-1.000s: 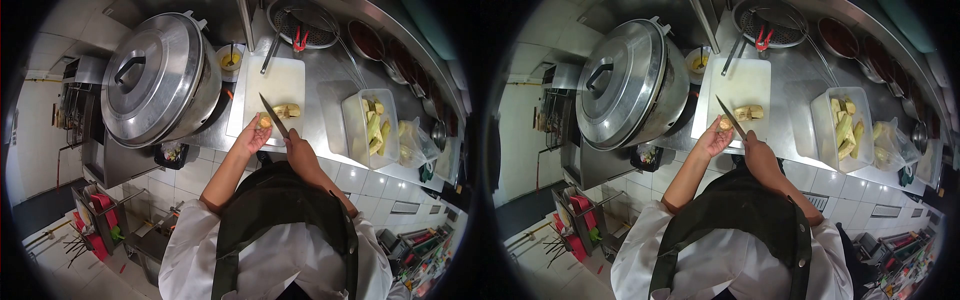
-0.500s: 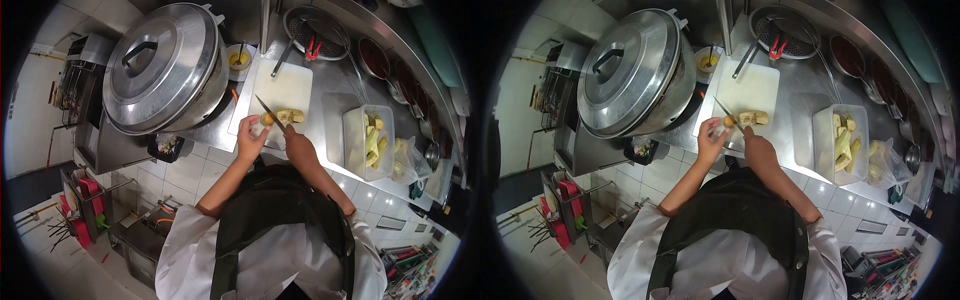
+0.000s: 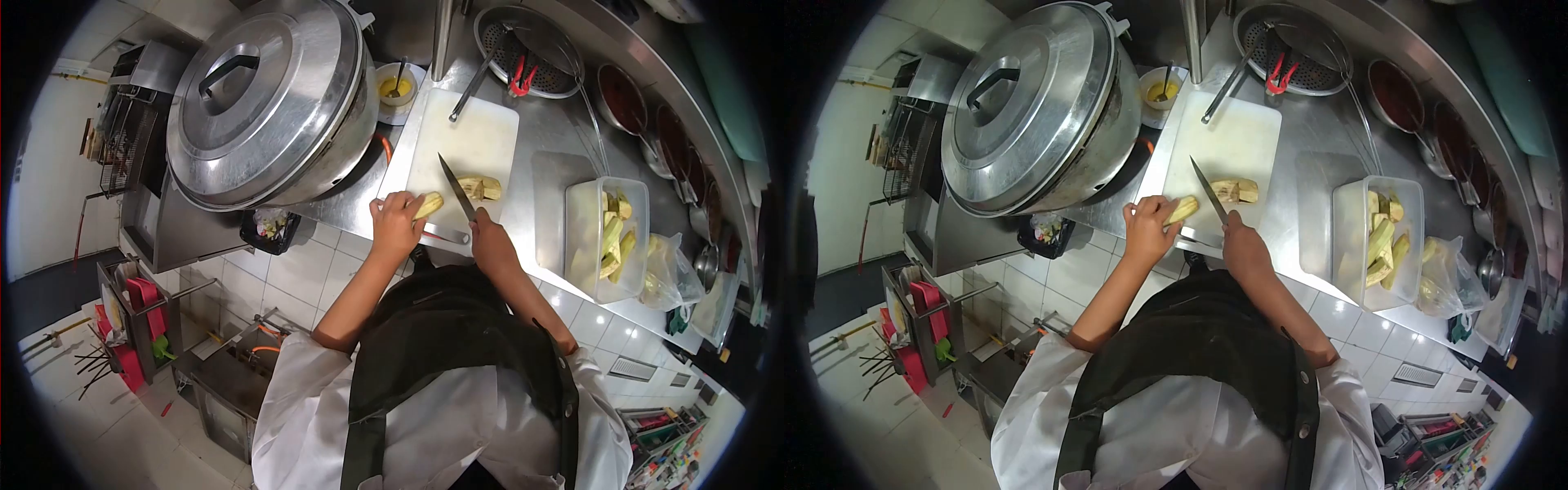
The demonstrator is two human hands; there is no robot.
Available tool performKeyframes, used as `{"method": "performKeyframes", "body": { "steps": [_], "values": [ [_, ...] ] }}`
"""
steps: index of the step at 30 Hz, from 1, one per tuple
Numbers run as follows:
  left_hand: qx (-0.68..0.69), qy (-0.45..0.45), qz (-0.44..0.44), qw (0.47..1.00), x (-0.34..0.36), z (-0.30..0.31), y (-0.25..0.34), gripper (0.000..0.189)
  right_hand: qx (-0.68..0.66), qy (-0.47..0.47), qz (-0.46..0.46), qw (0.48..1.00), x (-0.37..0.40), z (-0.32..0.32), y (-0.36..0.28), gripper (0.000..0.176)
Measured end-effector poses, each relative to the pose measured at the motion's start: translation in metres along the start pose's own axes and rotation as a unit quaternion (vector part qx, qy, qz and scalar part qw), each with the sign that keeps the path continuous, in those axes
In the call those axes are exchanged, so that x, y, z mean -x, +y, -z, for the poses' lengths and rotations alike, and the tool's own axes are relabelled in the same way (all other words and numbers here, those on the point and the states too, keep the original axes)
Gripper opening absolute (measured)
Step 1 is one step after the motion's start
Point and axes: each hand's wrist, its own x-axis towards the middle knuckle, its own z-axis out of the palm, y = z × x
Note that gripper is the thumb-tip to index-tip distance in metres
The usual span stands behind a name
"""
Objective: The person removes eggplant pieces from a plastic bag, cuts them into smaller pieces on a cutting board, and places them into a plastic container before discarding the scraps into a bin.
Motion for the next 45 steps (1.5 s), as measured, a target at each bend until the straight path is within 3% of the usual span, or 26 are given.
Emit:
{"method": "performKeyframes", "body": {
  "steps": [14, 17, 24, 31, 34, 37, 41, 43, 45],
  "values": [
    [-0.079, 0.003, -0.008, 0.997, 0.003, -0.010, 0.010, 0.038, -0.011, -0.044, 0.003, 0.999, 0.004, -0.016, -0.009, 0.013],
    [-0.079, 0.001, -0.012, 0.997, 0.003, -0.011, 0.009, 0.038, 0.019, -0.095, -0.016, 0.995, 0.002, -0.009, -0.016, 0.017],
    [-0.095, -0.005, -0.017, 0.995, 0.000, -0.012, 0.011, 0.037, -0.033, -0.109, -0.057, 0.992, -0.016, -0.015, -0.018, 0.015],
    [-0.086, 0.015, -0.034, 0.996, 0.002, -0.015, 0.006, 0.035, -0.026, -0.037, -0.037, 0.998, -0.021, -0.054, -0.004, 0.015],
    [-0.076, 0.043, -0.038, 0.996, 0.006, -0.011, -0.001, 0.036, -0.061, -0.014, 0.016, 0.998, -0.021, -0.054, 0.004, 0.017],
    [0.001, 0.058, -0.035, 0.998, 0.013, 0.000, -0.008, 0.035, -0.068, 0.020, 0.021, 0.997, -0.022, -0.059, 0.009, 0.018],
    [0.141, 0.099, -0.006, 0.985, 0.035, 0.004, -0.024, 0.039, 0.057, 0.082, 0.033, 0.994, -0.013, -0.056, 0.002, 0.016],
    [0.234, 0.132, 0.080, 0.960, 0.051, 0.006, -0.026, 0.036, 0.101, 0.122, 0.066, 0.985, -0.010, -0.052, -0.002, 0.020],
    [0.348, 0.204, 0.175, 0.898, 0.071, -0.003, -0.037, 0.035, 0.117, 0.136, 0.098, 0.979, -0.007, -0.041, -0.012, 0.023]
  ]
}}
